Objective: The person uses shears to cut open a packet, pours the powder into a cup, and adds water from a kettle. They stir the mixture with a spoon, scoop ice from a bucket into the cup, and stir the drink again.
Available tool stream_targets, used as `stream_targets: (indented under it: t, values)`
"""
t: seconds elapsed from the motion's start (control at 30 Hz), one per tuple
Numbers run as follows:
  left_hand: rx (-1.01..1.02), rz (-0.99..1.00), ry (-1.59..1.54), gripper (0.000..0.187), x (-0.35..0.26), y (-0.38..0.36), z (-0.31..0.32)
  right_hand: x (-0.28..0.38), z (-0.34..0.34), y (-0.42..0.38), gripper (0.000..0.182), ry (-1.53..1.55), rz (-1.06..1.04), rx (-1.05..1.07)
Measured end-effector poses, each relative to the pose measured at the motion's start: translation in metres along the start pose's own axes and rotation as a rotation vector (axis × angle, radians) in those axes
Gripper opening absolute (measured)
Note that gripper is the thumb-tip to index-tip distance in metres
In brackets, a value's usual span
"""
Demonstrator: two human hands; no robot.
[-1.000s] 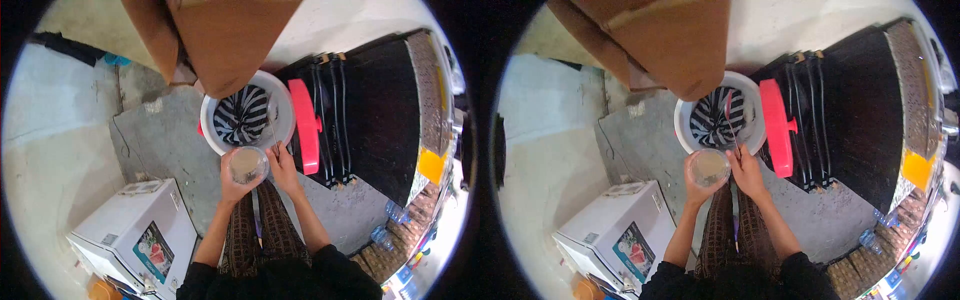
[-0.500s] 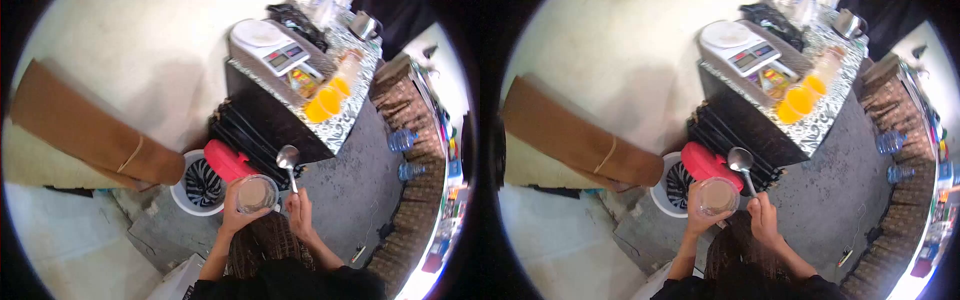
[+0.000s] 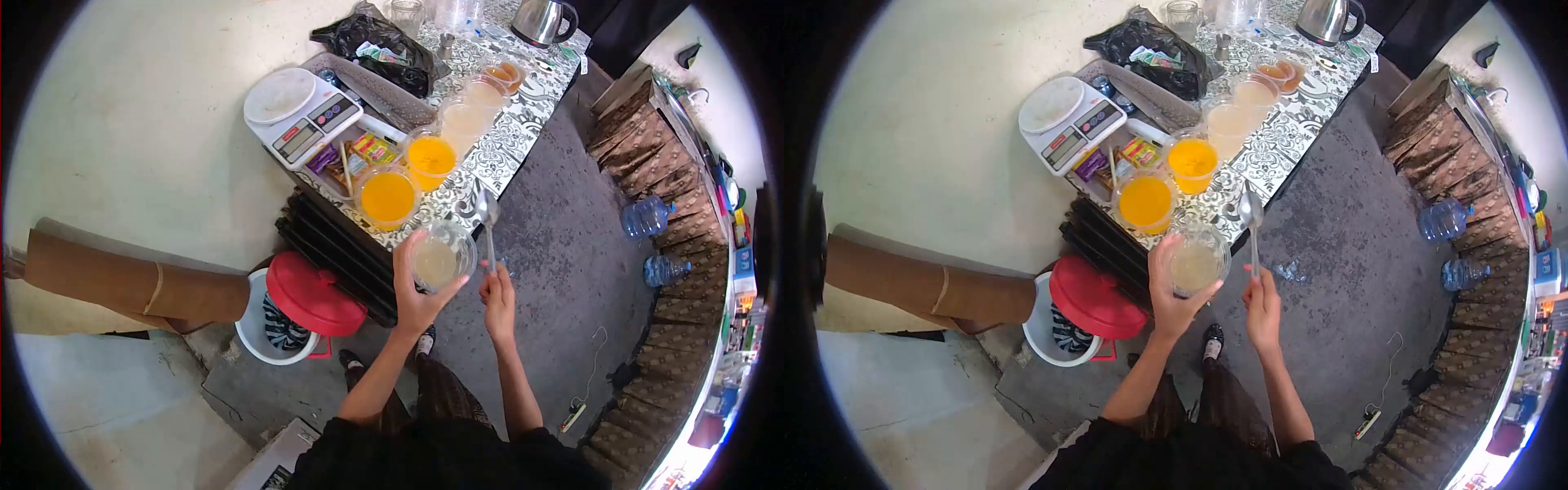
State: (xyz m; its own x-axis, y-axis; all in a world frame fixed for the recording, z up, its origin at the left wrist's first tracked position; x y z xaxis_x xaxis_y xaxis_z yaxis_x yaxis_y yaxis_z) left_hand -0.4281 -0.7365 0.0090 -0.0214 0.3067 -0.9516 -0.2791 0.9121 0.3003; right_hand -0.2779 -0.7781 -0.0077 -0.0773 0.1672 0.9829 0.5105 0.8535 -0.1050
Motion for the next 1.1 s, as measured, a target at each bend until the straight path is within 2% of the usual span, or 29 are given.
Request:
stream_targets:
  t: [0.07,0.2,0.33,0.4,0.47,0.5,0.53,0.6,0.63,0.67,0.7,0.77,0.83,0.9,0.97,1.0,1.07,1.1]
  values:
    - [-0.008,0.079,0.09,0.087,0.003,0.01,0.016,-0.009,0.004,0.021,0.027,-0.056,-0.016,0.05]
    - [-0.103,0.067,0.045,0.085,0.023,0.024,0.038,-0.025,0.018,0.055,0.029,0.062,0.049,0.147]
    - [-0.157,0.029,0.002,0.085,0.025,0.026,0.045,-0.031,0.029,0.062,0.032,0.051,0.027,0.121]
    - [-0.131,0.075,0.075,0.086,0.025,0.023,0.044,-0.034,0.036,0.06,0.034,0.021,0.021,0.117]
    - [-0.125,0.02,0.068,0.087,0.025,0.016,0.039,-0.032,0.044,0.055,0.037,0.166,-0.141,0.078]
    - [-0.139,0.036,0.097,0.087,0.023,0.01,0.034,-0.036,0.04,0.058,0.041,-0.002,-0.283,0.142]
    - [-0.157,0.051,0.128,0.087,0.02,0.003,0.026,-0.043,0.04,0.059,0.041,-0.007,-0.28,0.168]
    - [-0.145,0.045,0.182,0.088,0.015,-0.02,-0.001,-0.059,0.044,0.062,0.043,0.099,-0.092,0.122]
    - [-0.149,-0.002,0.16,0.087,0.016,-0.035,-0.017,-0.047,0.045,0.059,0.039,-0.064,-0.185,0.073]
    - [-0.158,-0.058,0.14,0.085,0.018,-0.051,-0.036,-0.038,0.046,0.059,0.039,-0.292,-0.419,0.006]
    - [-0.205,-0.081,0.161,0.085,0.026,-0.066,-0.058,-0.045,0.044,0.058,0.039,-0.188,-0.15,0.017]
    - [-0.24,-0.241,0.103,0.081,0.05,-0.103,-0.107,-0.037,0.049,0.053,0.039,-0.288,-0.38,-0.07]
    - [-0.328,-0.356,0.186,0.075,0.064,-0.134,-0.16,-0.076,0.031,0.065,0.043,-0.178,-0.316,-0.137]
    - [-0.4,-0.43,0.221,0.073,0.078,-0.164,-0.217,-0.06,0.028,0.033,0.042,-0.3,-0.481,-0.446]
    - [-0.387,-0.463,0.289,0.067,0.092,-0.19,-0.276,-0.073,0.023,0.003,0.039,-0.031,-0.242,-0.625]
    - [-0.401,-0.469,0.293,0.067,0.099,-0.196,-0.307,-0.085,0.03,-0.019,0.039,-0.035,-0.241,-0.61]
    - [-0.247,-0.461,0.519,0.059,0.11,-0.214,-0.356,-0.128,0.05,-0.073,0.034,-0.27,-0.32,-0.315]
    - [-0.184,-0.513,0.555,0.053,0.111,-0.214,-0.38,-0.151,0.073,-0.105,0.033,-0.195,-0.127,-0.199]
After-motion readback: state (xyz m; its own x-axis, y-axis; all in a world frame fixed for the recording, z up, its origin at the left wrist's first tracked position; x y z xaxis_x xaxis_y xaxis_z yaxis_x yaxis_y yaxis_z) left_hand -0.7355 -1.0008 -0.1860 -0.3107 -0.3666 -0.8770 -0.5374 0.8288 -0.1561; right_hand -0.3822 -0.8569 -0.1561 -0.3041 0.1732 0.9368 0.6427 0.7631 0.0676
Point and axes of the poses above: each hand's wrist, its own y-axis towards the middle knuckle, its own z-axis out of the palm, x = y × z, the point moved 2 cm from there along y, towards the middle knuckle, and after that the axes turned 12 degrees about -x, right-handed, at the moved point
